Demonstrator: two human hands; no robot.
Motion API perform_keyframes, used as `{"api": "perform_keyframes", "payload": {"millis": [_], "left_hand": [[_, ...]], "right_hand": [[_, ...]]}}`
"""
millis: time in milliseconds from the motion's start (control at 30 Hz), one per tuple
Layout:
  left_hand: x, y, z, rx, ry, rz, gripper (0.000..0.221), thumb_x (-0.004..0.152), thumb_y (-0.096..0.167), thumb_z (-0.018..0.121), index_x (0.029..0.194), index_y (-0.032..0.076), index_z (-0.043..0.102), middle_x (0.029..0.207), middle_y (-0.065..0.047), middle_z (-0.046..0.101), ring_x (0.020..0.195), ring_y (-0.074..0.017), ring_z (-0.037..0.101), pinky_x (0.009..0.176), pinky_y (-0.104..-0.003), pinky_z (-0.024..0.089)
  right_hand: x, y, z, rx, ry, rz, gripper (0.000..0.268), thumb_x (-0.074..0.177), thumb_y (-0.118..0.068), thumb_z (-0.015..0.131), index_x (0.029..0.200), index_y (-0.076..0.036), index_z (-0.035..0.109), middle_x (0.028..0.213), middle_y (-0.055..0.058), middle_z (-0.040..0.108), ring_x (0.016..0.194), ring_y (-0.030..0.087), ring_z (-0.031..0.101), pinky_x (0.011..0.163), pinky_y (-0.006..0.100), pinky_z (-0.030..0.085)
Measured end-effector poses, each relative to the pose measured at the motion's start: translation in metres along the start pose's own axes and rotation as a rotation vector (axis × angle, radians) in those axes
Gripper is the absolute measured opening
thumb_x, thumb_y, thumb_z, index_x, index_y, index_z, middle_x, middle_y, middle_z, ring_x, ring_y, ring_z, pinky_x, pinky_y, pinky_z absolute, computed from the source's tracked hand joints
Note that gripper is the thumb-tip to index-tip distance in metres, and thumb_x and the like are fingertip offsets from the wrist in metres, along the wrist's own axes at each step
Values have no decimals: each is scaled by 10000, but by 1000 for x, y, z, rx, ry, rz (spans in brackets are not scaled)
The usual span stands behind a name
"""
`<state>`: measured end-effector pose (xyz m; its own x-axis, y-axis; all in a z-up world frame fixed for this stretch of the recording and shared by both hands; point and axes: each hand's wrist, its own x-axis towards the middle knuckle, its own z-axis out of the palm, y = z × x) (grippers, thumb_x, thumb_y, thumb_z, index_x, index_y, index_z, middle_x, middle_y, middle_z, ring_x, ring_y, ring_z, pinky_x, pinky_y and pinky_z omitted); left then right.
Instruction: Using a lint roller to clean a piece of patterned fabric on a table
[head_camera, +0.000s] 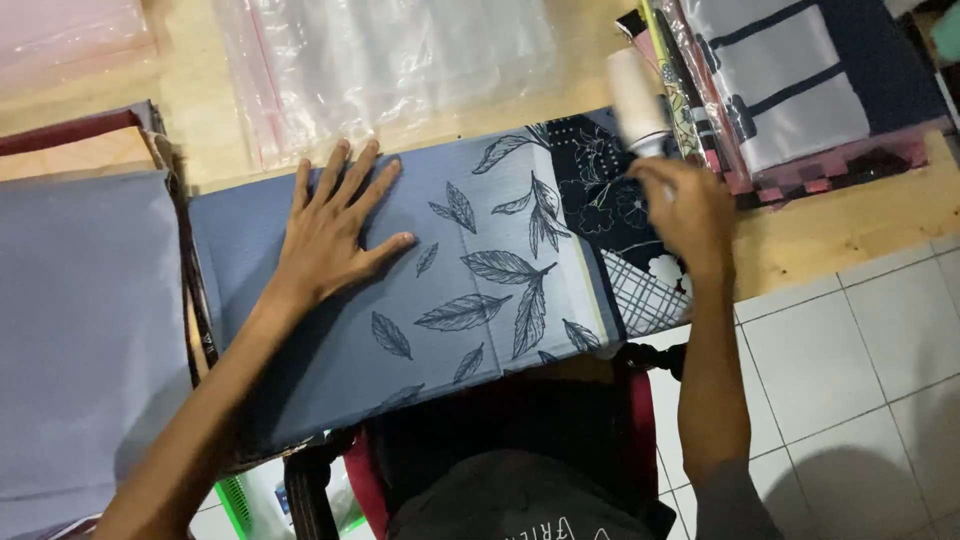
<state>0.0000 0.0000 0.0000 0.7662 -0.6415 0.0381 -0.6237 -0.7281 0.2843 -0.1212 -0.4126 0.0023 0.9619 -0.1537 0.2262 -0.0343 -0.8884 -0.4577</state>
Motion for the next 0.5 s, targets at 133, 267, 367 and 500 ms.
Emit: {"api": "perform_keyframes", "payload": {"millis": [133, 267, 367, 500], "left_hand": [[1, -3, 4, 7, 8, 4, 860, 901, 800, 425, 1633, 358, 332, 1726, 10, 249, 1584, -325, 191, 1258, -608, 45], [0, -1, 3, 18, -1, -11, 853, 904, 794, 430, 1630, 355, 336, 1724, 9, 252, 1583, -313, 193, 1258, -603, 51], [0, 0, -1, 10, -7, -3, 855, 906, 786, 434, 1631, 344, 335, 1721, -3, 258, 1581, -322, 192, 1255, -611, 46], [0, 2, -3, -10, -9, -11, 860, 897, 772, 441, 1630, 330, 344, 1722, -18, 264, 1582, -333, 190, 1254, -619, 33]], "right_hand": [[-1, 25, 11, -146, 120, -40, 127, 1087, -123, 659, 1108, -159, 779, 965, 93, 754, 934, 335, 721, 854, 441, 542], [-21, -46, 8, 26, 56, -57, 148, 1029, -96, 657, 1052, -155, 790, 892, 87, 750, 854, 291, 721, 784, 396, 548], [-23, -63, 5, 79, -77, -22, 175, 987, -84, 650, 1057, -142, 799, 874, 108, 759, 825, 316, 729, 757, 418, 557], [-18, -23, -1, 25, -1, 74, 160, 1034, -82, 650, 1087, -126, 795, 963, 151, 759, 936, 395, 716, 802, 477, 534]]}}
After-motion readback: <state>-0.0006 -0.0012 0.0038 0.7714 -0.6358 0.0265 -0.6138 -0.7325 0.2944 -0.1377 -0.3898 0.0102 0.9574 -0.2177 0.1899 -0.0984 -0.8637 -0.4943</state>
